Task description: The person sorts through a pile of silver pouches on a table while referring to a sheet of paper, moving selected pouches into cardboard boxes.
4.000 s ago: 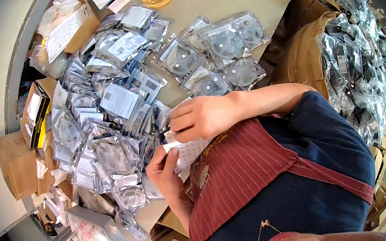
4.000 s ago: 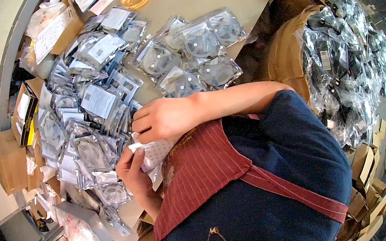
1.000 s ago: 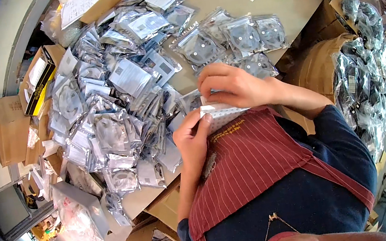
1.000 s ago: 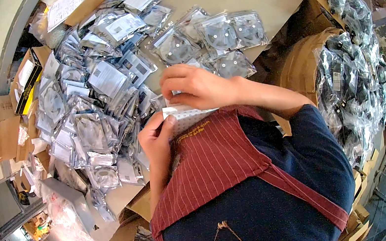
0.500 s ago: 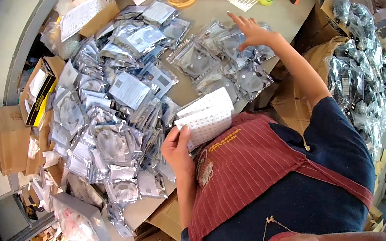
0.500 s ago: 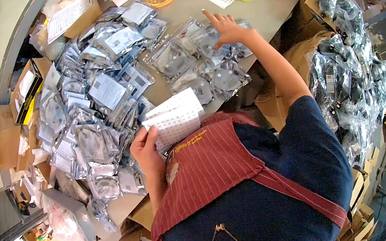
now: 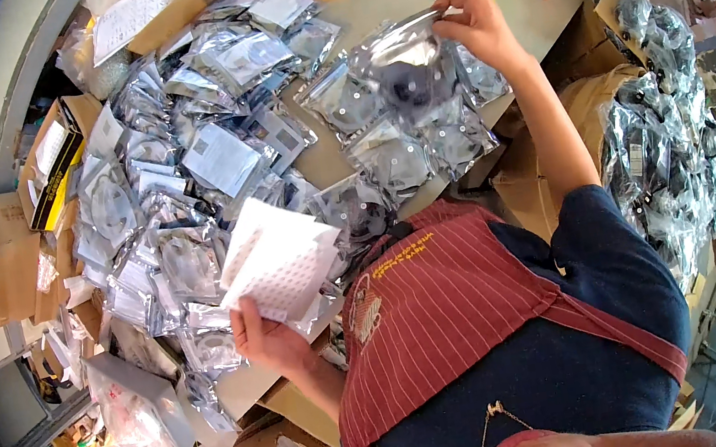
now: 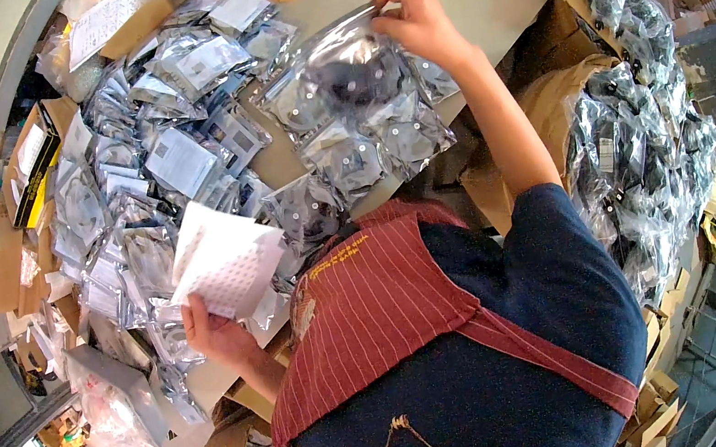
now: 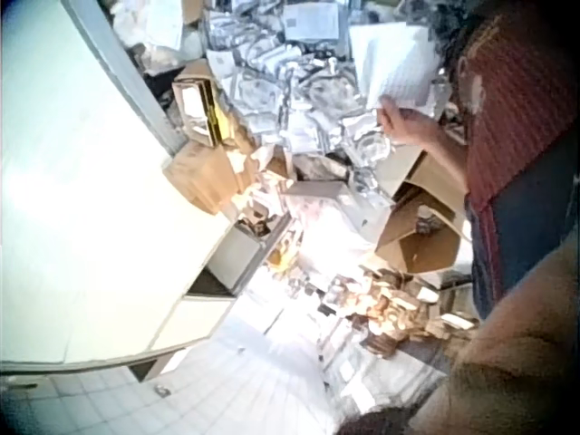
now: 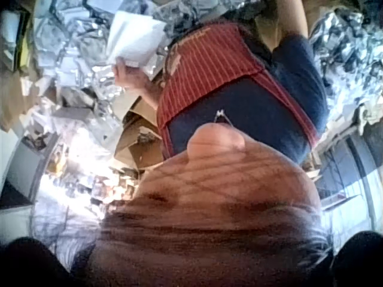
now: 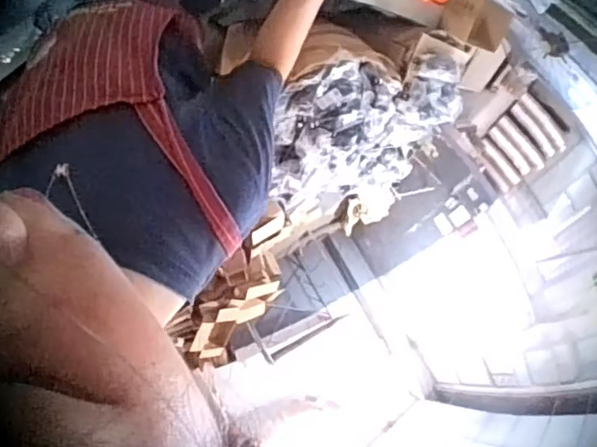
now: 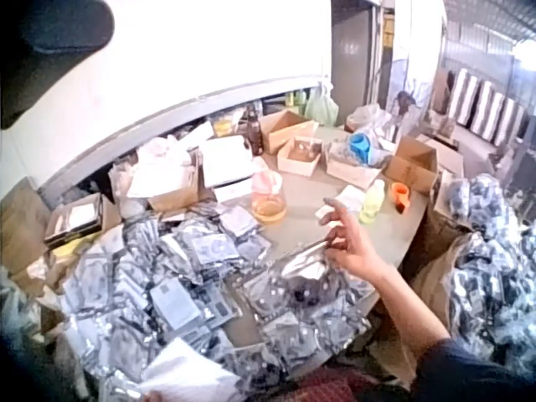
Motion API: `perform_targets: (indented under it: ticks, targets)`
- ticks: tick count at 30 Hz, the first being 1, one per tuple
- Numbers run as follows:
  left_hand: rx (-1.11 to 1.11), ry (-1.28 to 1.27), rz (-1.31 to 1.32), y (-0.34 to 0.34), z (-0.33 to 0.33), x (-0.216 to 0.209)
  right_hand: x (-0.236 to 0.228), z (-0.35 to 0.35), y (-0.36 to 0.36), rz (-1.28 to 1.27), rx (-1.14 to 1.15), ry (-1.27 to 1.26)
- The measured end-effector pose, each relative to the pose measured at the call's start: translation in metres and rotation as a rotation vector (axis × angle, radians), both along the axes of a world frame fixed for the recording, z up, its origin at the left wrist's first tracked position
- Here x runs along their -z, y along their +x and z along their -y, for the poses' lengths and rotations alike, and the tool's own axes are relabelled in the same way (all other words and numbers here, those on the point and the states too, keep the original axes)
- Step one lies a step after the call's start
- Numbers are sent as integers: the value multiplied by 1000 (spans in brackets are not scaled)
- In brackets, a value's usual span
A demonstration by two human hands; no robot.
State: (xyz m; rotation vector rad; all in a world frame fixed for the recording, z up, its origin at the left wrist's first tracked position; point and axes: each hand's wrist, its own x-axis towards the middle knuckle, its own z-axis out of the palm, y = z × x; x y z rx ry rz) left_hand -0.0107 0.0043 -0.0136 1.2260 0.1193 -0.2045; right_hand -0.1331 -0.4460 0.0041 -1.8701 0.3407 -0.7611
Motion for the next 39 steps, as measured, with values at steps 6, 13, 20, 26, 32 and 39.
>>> perform_targets:
  ticks: [6,13,20,26,32,39]
  targets:
    - [-3,45,9,0,-15,-8,17,-23,19,-184,-7,-185]
    - [6,-20,4,-1,-2,-10,97,48,40,-798,-64,-102]
    - [15,10,10,-4,-2,-9,143,67,48,-789,85,-589]
    - [-20,-12,1,-7,-3,-3,131,95,36,-1006,261,-452]
    - [-19,-4,-9,-3,-4,1,138,53,63,-1124,198,-578]
    - [-81,-17,21,-2,4,-5,114,49,81,-1051,42,-100]
